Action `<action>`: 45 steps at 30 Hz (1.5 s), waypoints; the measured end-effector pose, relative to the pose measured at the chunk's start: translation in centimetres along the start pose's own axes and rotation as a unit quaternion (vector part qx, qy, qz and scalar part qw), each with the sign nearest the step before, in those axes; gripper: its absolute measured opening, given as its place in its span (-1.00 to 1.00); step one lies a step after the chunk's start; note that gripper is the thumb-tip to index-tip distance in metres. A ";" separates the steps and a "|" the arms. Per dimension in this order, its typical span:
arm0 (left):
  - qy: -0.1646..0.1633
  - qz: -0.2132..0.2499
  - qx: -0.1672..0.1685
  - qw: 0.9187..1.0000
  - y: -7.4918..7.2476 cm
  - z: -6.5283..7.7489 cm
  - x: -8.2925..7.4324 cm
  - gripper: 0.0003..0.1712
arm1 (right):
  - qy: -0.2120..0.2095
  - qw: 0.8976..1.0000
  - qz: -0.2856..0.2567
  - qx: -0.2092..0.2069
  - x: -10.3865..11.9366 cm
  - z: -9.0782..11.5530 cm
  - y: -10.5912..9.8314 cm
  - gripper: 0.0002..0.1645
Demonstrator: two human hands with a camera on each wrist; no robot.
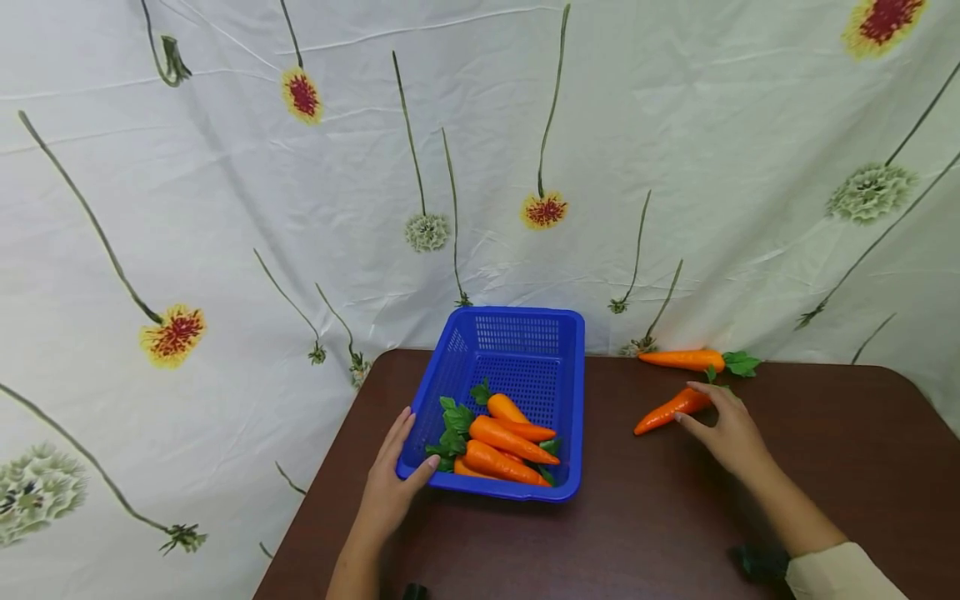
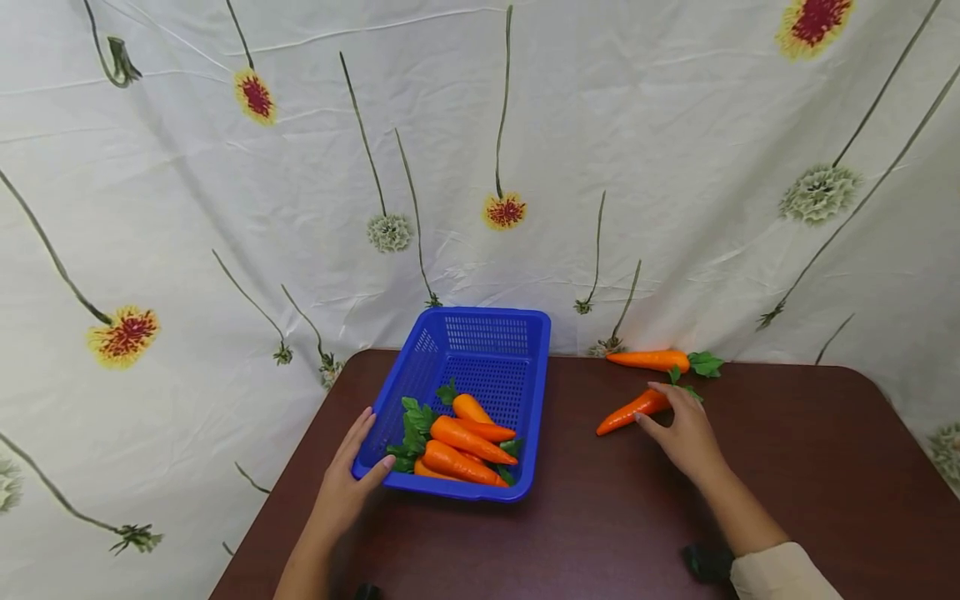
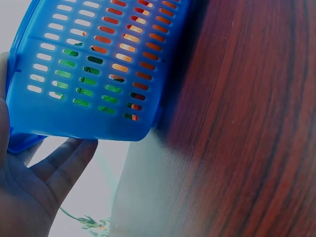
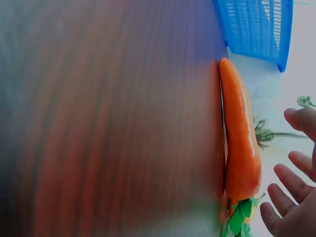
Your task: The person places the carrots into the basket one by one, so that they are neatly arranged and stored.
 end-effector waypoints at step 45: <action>0.003 0.000 0.000 1.000 0.1 -0.1 0.2 -0.08 | 0.030 0.993 0.064 0.099 -4.0 -2.1 -0.2 -0.28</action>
Point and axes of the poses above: each hand's wrist, its own z-axis away from the middle knuckle, its own y-axis out of the palm, x = y × z, the point moved 1 cm from there along -z, towards the middle knuckle, and after that the axes turned 6 degrees about -y, right-handed, at the moved point
